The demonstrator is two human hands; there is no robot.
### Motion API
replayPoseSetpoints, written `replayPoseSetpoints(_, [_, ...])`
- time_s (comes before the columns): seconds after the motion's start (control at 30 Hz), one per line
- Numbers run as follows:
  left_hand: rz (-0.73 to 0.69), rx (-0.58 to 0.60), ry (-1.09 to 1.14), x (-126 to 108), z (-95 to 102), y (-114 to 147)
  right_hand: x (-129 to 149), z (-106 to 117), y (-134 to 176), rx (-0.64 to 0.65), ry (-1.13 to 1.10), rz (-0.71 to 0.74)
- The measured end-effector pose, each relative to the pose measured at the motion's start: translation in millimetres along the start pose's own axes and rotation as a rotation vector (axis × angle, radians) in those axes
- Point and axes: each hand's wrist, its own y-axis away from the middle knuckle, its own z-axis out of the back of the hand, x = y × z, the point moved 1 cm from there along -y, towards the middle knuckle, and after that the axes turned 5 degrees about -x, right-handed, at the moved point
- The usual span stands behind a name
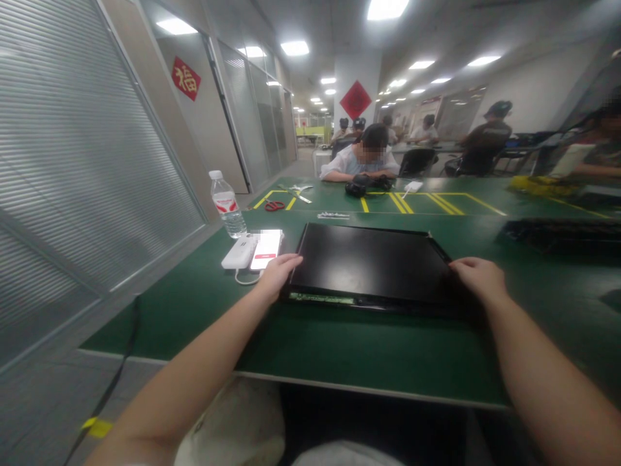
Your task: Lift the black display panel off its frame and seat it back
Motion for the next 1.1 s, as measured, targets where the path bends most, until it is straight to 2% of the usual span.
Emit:
replayPoseSetpoints(0.43, [-0.002, 0.049, -0.160, 4.4, 5.9, 0.2, -2.2, -1.8, -0.5, -0.029, -0.017, 0.039])
replayPoseSetpoints(0.57, [-0.014, 0.102, -0.232, 2.9, 6.4, 1.4, 4.0, 1.7, 3.9, 0.000, 0.041, 0.018])
replayPoseSetpoints(0.7, [-0.036, 0.106, -0.284, 1.1, 6.0, 2.5, 6.8, 3.4, 6.7, 0.008, 0.047, 0.016])
replayPoseSetpoints(0.9, [-0.028, 0.077, -0.279, 0.2, 4.9, 3.4, 0.1, -1.0, 1.8, -0.025, -0.010, 0.033])
replayPoseSetpoints(1.1, [-0.046, 0.101, -0.254, -4.7, 1.6, 6.5, -1.7, -2.1, 0.6, -0.026, 0.002, 0.026])
